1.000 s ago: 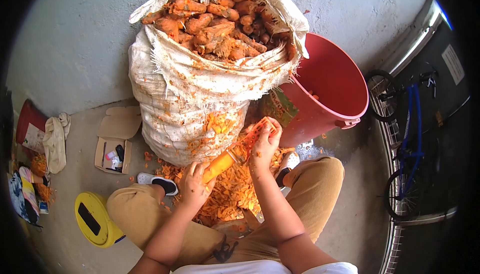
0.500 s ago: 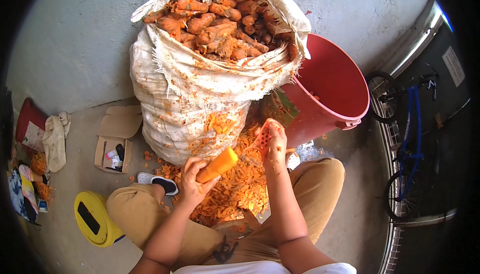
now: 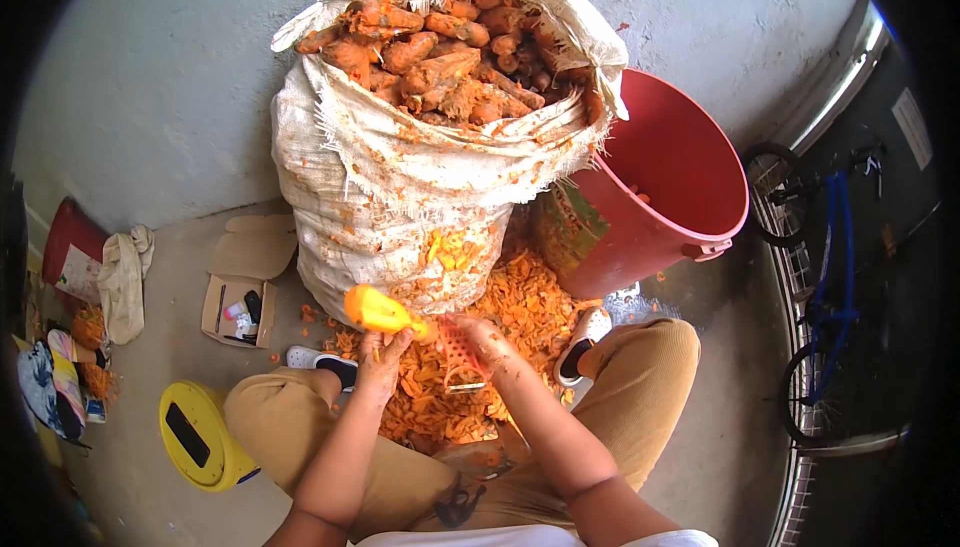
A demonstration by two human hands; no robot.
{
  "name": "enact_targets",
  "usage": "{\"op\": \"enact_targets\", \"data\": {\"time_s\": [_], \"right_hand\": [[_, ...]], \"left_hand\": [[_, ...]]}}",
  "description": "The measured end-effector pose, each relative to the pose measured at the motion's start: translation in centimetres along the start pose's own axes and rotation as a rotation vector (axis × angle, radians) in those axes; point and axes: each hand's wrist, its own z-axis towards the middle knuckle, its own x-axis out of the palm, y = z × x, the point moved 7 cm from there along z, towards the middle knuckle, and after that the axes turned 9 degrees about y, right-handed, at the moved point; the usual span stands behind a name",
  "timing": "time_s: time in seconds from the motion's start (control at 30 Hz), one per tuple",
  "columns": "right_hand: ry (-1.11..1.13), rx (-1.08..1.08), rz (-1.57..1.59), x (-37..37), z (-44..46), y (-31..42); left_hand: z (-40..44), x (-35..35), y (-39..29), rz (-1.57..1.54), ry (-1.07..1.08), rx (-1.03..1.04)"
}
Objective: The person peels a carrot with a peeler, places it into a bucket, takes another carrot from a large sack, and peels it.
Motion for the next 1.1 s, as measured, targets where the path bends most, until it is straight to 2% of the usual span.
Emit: {"op": "enact_targets", "data": {"time_s": [0.1,0.2,0.23,0.33,0.37,0.47,0.5,0.6,0.63,0.73,0.77,0.87,0.93,1.0,1.1], "right_hand": [[0.15,-0.011,0.201,1.2,0.3,-1.4],[0.205,-0.031,0.339,2.1,0.0,-1.1],[0.158,-0.03,0.393,1.5,0.1,-1.1],[0.102,-0.069,0.336,0.8,0.1,-0.1],[0.168,-0.083,0.352,-0.3,0.6,-0.2],[-0.069,-0.17,0.226,-1.7,0.1,1.4],[-0.098,-0.2,0.237,-1.4,-0.2,2.1],[-0.098,-0.243,-0.061,-1.1,-0.5,3.7],[-0.138,-0.262,-0.006,-0.9,-0.8,3.8],[-0.242,-0.242,-0.222,-1.2,-1.1,4.6],[-0.238,-0.302,-0.261,-1.7,-0.7,5.0],[-0.232,-0.486,-0.293,-2.9,-1.0,7.3],[-0.347,-0.652,-0.232,-3.2,-2.7,9.7],[-0.448,-0.843,-0.145,-3.3,-3.9,11.4],[-0.383,-0.889,-0.14,-0.4,-4.9,11.4]], "left_hand": [[-0.1,1.5,-1.5,0.08,0.08,0.041],[0.1,1.8,-2.0,0.47,0.185,0.135],[-0.1,2.8,-3.2,0.787,0.266,0.236],[-0.9,3.5,-1.5,0.205,0.43,-0.197],[-1.2,3.7,-1.3,0.202,0.534,-0.171],[-1.6,4.8,-1.8,-0.159,0.63,-0.287],[-1.6,4.6,-0.6,-0.389,0.542,-0.407],[-1.6,4.4,1.0,-0.14,0.457,-0.437],[-1.4,4.0,1.5,-0.11,0.436,-0.43],[-1.7,3.7,2.2,-0.098,0.454,-0.577],[-1.7,3.6,2.2,-0.108,0.451,-0.573],[-1.9,3.4,2.5,-0.168,0.441,-0.559],[-2.0,3.6,2.6,-0.25,0.435,-0.544],[-2.3,3.4,3.3,-0.348,0.396,-0.613],[-2.6,3.8,3.6,-0.41,0.332,-0.669]]}}
